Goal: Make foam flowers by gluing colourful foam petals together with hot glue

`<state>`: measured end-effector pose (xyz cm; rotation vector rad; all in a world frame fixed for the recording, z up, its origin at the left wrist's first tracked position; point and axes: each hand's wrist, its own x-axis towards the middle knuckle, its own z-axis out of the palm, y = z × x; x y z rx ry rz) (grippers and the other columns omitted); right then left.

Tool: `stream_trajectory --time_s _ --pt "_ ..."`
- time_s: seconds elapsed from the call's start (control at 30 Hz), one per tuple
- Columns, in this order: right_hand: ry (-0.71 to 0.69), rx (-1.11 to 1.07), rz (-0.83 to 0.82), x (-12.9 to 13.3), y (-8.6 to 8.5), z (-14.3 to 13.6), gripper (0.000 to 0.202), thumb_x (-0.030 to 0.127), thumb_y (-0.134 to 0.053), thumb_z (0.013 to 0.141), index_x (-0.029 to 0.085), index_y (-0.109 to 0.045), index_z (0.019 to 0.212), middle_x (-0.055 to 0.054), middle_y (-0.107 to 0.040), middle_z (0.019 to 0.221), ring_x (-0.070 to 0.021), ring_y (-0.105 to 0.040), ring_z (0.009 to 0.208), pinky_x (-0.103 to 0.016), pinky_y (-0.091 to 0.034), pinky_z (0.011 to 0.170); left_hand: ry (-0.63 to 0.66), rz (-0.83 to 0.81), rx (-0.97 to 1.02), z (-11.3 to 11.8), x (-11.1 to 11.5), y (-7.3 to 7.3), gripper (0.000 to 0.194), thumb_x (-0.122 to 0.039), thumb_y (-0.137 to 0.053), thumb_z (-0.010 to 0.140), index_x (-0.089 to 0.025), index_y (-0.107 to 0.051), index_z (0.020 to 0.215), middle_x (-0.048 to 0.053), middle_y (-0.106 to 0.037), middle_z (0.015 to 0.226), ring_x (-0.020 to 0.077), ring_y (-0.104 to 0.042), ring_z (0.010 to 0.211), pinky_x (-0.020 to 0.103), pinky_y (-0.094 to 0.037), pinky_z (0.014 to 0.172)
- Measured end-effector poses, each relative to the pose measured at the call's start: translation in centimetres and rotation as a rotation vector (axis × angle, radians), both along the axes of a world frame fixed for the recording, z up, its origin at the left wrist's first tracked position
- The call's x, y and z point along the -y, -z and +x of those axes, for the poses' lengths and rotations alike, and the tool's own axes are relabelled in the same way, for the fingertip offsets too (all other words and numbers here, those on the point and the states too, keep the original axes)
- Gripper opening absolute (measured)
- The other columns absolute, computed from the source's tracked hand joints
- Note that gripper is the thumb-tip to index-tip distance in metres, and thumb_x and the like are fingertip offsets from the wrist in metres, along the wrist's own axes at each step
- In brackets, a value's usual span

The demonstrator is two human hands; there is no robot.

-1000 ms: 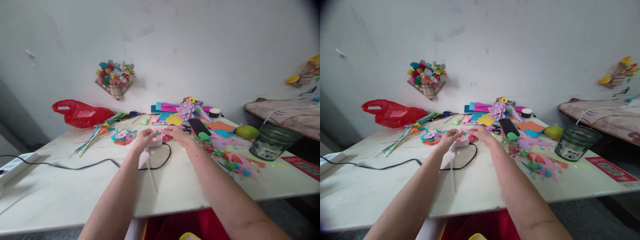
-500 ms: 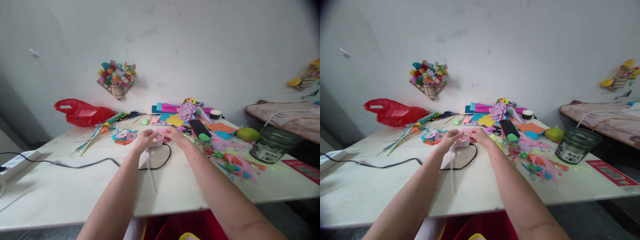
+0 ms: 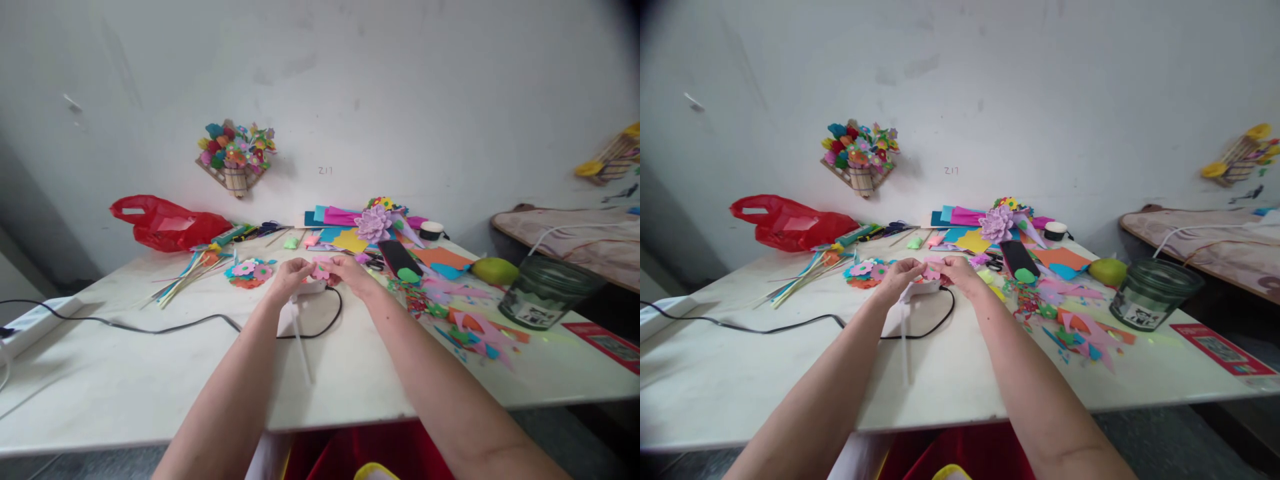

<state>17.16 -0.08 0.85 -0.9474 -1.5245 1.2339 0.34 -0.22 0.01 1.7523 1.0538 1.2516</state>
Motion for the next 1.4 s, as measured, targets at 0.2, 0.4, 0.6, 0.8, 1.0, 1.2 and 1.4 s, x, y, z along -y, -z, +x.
stream_trajectory --time_s 0.2,0.4,0.6,0.8,1.0,1.2,1.4 --pt "0.014 0.001 0.011 -0.21 0.25 -0.08 0.033 0.042 -0.072 0.055 0.014 -0.056 0.062 0.003 -0.055 0.051 -0.0062 -0.047 0.043 -0.02 -0.039 0.044 0.008 -0.016 0.007 -0.07 -0.23 0.24 0.034 -0.049 -0.058 0.069 -0.015 -0.056 0.063 -0.002 -0.051 0.054 0.0072 -0.039 0.048 0.021 -0.027 0.048" --pt "0.06 0.004 0.016 -0.45 0.68 -0.56 0.032 0.04 -0.073 0.053 0.014 -0.054 0.056 0.003 -0.053 0.046 -0.0063 -0.045 0.041 -0.02 -0.037 0.042 0.023 -0.016 -0.002 0.19 -0.06 0.02 0.035 -0.05 -0.057 0.069 -0.015 -0.056 0.062 -0.002 -0.051 0.053 0.0074 -0.038 0.048 0.022 -0.025 0.048" --pt "0.0 -0.046 -0.056 -0.14 0.27 -0.19 0.033 0.043 -0.071 0.058 0.014 -0.056 0.058 0.0 -0.057 0.052 -0.0067 -0.048 0.043 -0.019 -0.036 0.042 0.014 -0.014 0.002 0.16 -0.14 0.08 0.035 -0.049 -0.057 0.068 -0.015 -0.056 0.062 -0.001 -0.053 0.055 0.0083 -0.041 0.049 0.022 -0.027 0.049" --pt "-0.019 -0.075 -0.103 0.05 0.05 -0.04 0.033 0.044 -0.07 0.059 0.013 -0.058 0.064 0.0 -0.058 0.054 -0.0066 -0.048 0.043 -0.019 -0.036 0.042 0.018 -0.038 0.029 0.08 -0.2 0.19 0.034 -0.049 -0.058 0.068 -0.015 -0.055 0.064 0.0 -0.055 0.058 0.0086 -0.043 0.051 0.022 -0.029 0.05" --pt "0.049 -0.047 -0.032 -0.48 0.71 -0.47 0.034 0.042 -0.074 0.053 0.013 -0.057 0.058 0.002 -0.055 0.049 -0.0062 -0.045 0.041 -0.02 -0.037 0.042 0.017 -0.041 0.006 0.12 -0.28 0.27 0.034 -0.049 -0.057 0.068 -0.015 -0.057 0.063 0.0 -0.057 0.059 0.0089 -0.045 0.051 0.022 -0.03 0.05" --pt "0.009 -0.079 -0.08 -0.35 0.48 -0.28 0.033 0.044 -0.071 0.057 0.014 -0.058 0.061 0.001 -0.057 0.052 -0.0064 -0.047 0.042 -0.02 -0.037 0.042 -0.003 -0.024 0.01 0.17 -0.15 0.18 0.035 -0.049 -0.058 0.068 -0.015 -0.057 0.062 0.0 -0.057 0.057 0.0081 -0.044 0.049 0.022 -0.029 0.049" --pt "0.0 -0.076 -0.081 -0.23 0.38 -0.16 0.032 0.041 -0.072 0.056 0.013 -0.059 0.062 0.001 -0.058 0.055 -0.0052 -0.046 0.042 -0.019 -0.037 0.042 0.013 -0.039 0.005 0.14 -0.02 0.08 0.033 -0.047 -0.057 0.069 -0.015 -0.057 0.063 0.001 -0.058 0.059 0.0088 -0.045 0.051 0.022 -0.03 0.05"
